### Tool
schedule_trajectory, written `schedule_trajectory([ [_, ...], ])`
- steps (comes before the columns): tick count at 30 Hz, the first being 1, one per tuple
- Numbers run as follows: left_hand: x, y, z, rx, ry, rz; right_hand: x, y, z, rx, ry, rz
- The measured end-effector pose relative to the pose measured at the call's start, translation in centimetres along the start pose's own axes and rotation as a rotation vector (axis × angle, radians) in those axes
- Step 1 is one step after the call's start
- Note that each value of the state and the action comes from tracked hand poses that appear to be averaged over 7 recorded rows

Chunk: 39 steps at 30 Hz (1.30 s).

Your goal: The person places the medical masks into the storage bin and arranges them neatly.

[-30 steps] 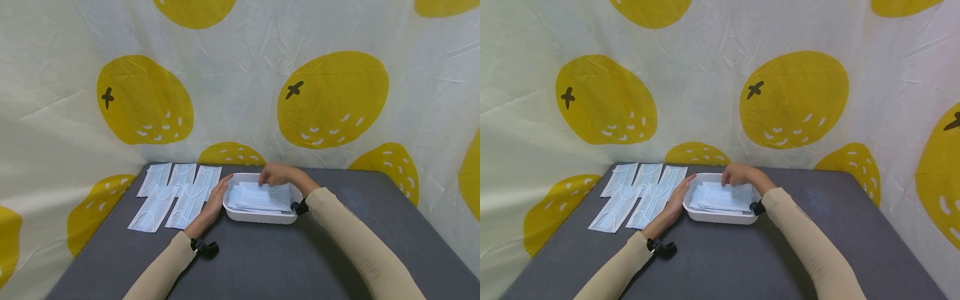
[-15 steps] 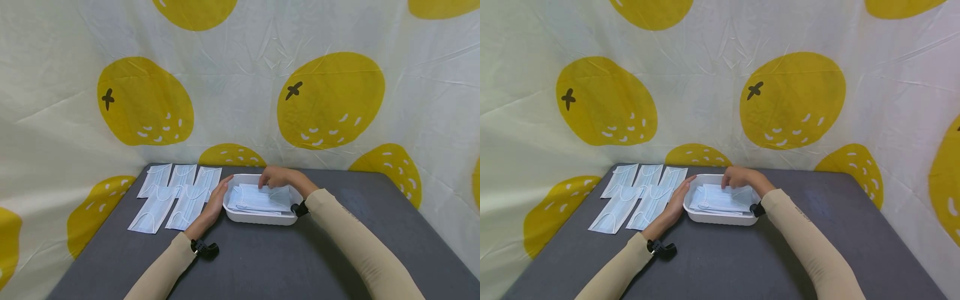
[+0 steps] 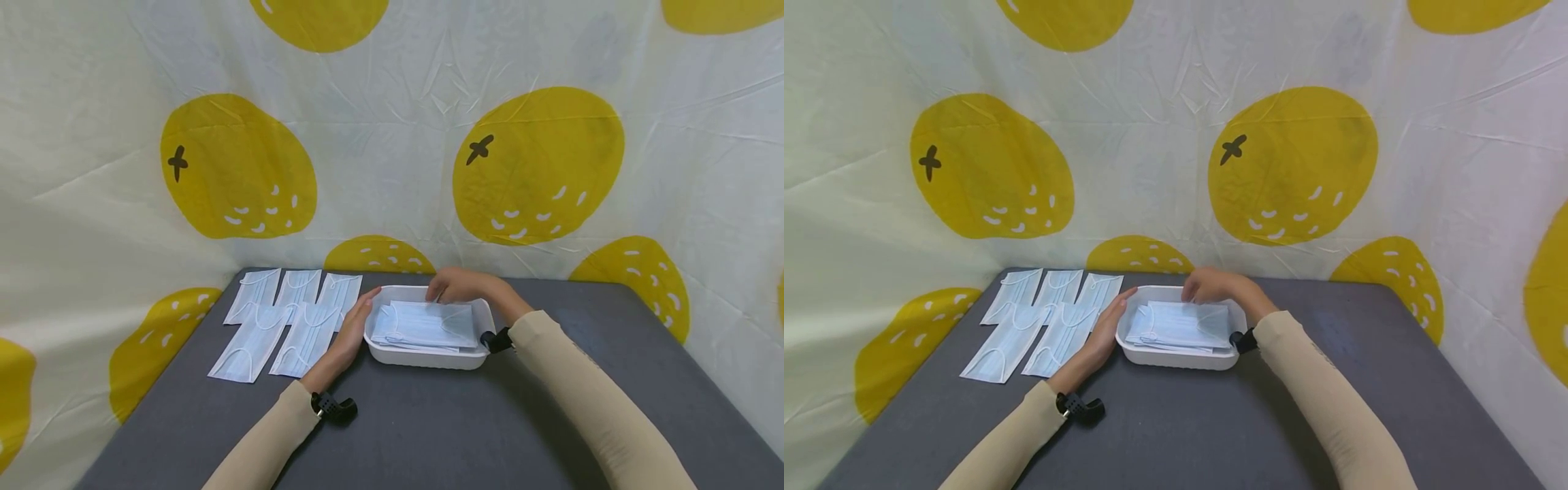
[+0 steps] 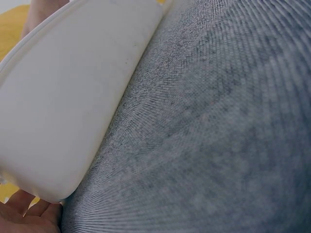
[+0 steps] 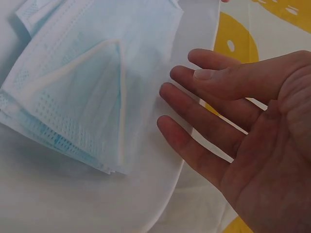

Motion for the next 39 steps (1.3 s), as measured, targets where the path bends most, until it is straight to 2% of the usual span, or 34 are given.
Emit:
schedule_trajectory([
  [6,0.0,-0.1,-0.3,-0.005,-0.018,0.007,1.0,-0.8,0.2,-0.085,-0.038,0.077],
  [11,0.0,-0.1,-0.3,-0.003,-0.015,0.01,2.4,-1.6,0.6,-0.182,-0.061,0.202],
  [16,0.0,-0.1,-0.2,0.008,-0.011,0.005,4.1,-2.2,1.4,-0.239,-0.123,0.376],
  [25,-0.2,-0.1,-0.1,0.008,-0.012,-0.001,7.0,-1.5,4.9,-0.434,-0.102,0.735],
  [28,-0.3,-0.1,-0.1,0.008,-0.008,0.0,7.5,-0.7,6.3,-0.516,-0.04,0.829],
  [30,-0.3,-0.1,-0.1,0.007,-0.007,0.001,7.7,0.0,7.1,-0.562,0.011,0.871],
  [33,-0.2,-0.1,-0.1,0.002,-0.007,0.003,7.8,1.3,8.1,-0.662,0.045,0.907],
  [39,0.0,-0.1,-0.2,-0.007,-0.018,0.01,6.8,3.6,9.0,-0.843,0.037,0.896],
])
Point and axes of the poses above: each hand's wrist, its own x-axis away from the middle knuckle, its own y-axis out of the palm, z = x × y, the point moved 6 cm from there along -x, towards the middle knuckle, and after that the axes turned 10 degrees about -y, right-handed, at the moved point
